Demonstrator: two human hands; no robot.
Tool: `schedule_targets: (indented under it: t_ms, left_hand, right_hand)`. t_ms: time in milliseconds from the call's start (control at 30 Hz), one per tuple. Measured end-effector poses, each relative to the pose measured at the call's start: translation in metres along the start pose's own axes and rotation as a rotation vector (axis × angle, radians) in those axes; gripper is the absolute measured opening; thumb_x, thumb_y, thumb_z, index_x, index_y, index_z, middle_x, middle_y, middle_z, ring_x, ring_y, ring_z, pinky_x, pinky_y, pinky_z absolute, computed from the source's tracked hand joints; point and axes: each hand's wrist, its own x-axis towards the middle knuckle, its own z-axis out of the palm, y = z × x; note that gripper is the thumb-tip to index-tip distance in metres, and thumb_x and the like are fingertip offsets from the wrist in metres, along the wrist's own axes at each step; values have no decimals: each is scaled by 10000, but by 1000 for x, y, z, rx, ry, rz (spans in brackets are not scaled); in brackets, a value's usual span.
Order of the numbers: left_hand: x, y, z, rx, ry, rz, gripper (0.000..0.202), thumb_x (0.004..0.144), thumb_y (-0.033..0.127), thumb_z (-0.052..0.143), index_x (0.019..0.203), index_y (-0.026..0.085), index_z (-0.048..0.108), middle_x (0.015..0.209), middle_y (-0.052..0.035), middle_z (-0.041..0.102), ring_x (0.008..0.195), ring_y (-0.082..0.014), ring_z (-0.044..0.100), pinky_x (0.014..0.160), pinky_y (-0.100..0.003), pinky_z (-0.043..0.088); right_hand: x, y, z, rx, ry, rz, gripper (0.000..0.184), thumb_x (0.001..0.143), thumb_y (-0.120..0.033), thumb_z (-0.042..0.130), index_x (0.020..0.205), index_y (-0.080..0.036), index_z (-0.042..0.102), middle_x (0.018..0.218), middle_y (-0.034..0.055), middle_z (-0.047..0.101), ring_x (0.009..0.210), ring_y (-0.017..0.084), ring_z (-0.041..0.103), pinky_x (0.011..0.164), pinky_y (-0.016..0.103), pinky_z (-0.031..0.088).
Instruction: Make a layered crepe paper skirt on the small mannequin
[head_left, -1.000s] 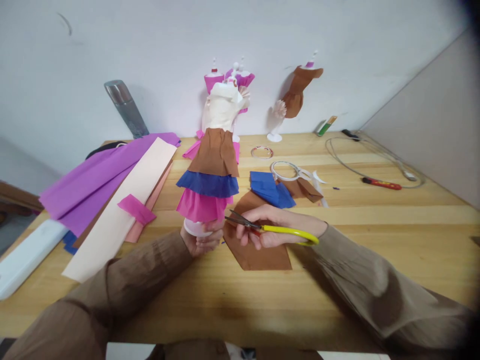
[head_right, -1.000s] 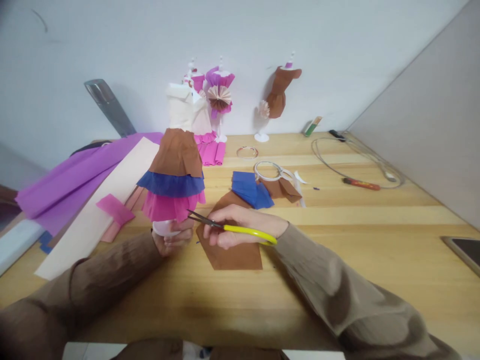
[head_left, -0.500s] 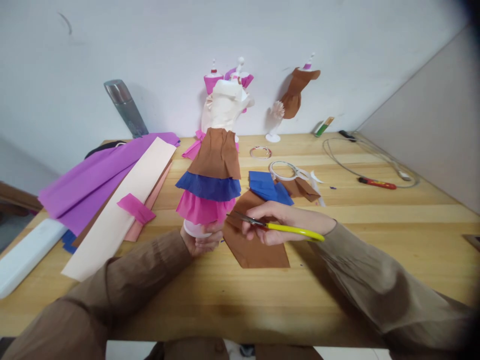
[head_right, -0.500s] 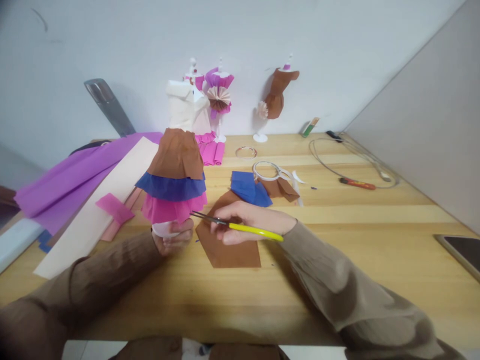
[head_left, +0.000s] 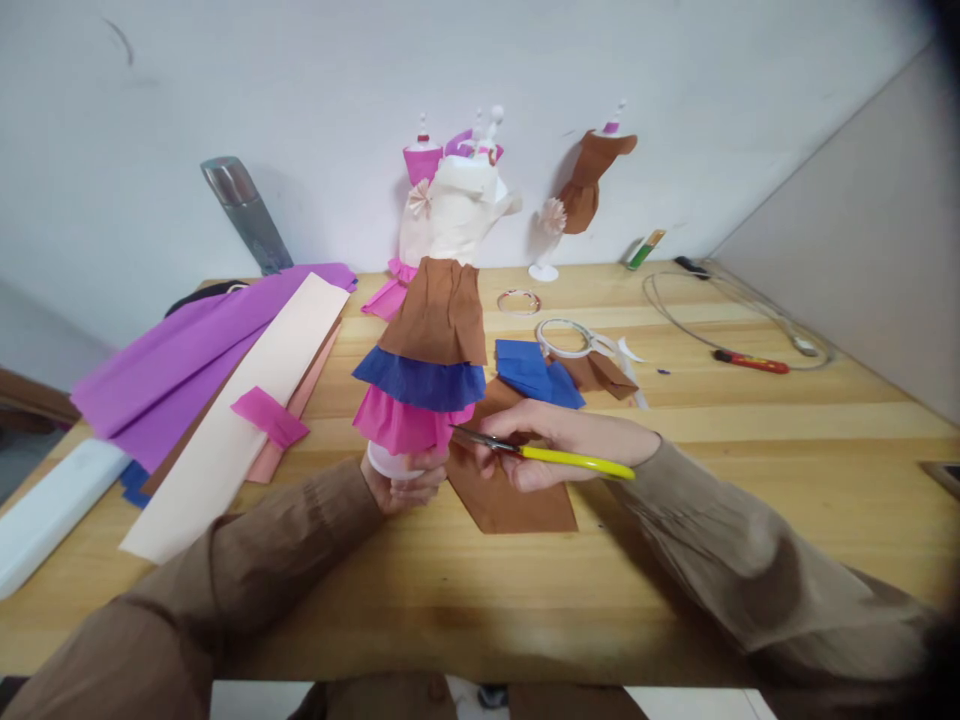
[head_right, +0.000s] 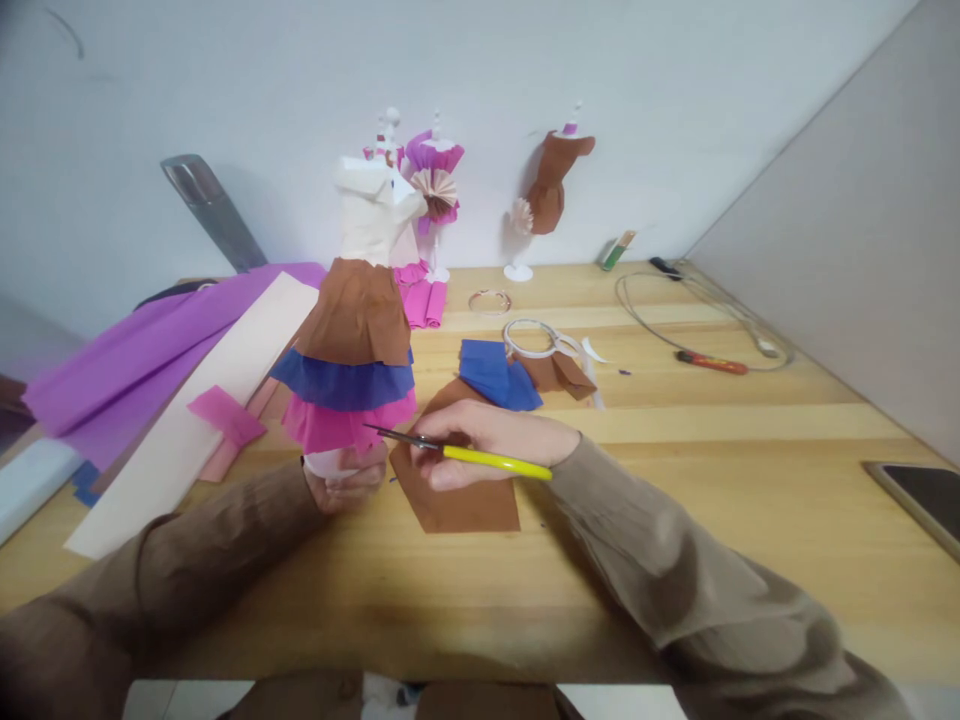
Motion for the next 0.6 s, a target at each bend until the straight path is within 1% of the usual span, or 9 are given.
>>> schedule_targets:
  t_ms: [100,233,300,400,500,600]
  left_hand:
    - [1,0,2,2,-3,-7,458,788,382,735,496,188,440,323,30,357,226,-53,253,230,-166,121]
    - [1,0,2,11,19,30,479,792,386,737,505,192,406,357,60,320,233,-42,227,227,-155,131]
    - [1,0,2,13,41,53,482,779,395,745,518,189,397,381,74,297,240,-32,201,233,-149,147]
    - [0,0,-1,28,53,14,479,778,390,736,499,188,401,361,56,318,235,-40,232,236,-154,156]
    - [-2,1,-6,43,66,-38,450,765,347,738,487,185,423,334,33,347,230,-51,265,236,-155,152]
    - [-4,0,-10,52,108,-34,433,783,349,707,485,182,441,336,18,375,230,-59,276,235,-163,162]
  right_hand:
    - [1,-3,-3,-40,18,0,545,787,-638,702,931,-118,629,847,35,607,795,154,542,742,290,445]
    - [-1,-3,-7,-206,32,-5,582,798,-706,639,830,-128,590,767,-6,497,713,124,435,648,259,378]
    - [-1,-1,-9,-275,51,0,589,814,-720,607,795,-131,579,747,-13,470,690,115,402,615,249,346]
    - [-1,1,-10,-279,56,-27,598,825,-718,599,837,-120,601,762,-8,484,694,113,400,624,249,343]
    - [0,0,-10,-275,54,-75,607,825,-719,601,877,-114,616,772,-5,509,693,112,405,624,248,342]
    - [1,-3,-8,-277,44,-95,647,817,-758,570,883,-116,617,762,-11,503,682,107,397,612,243,343]
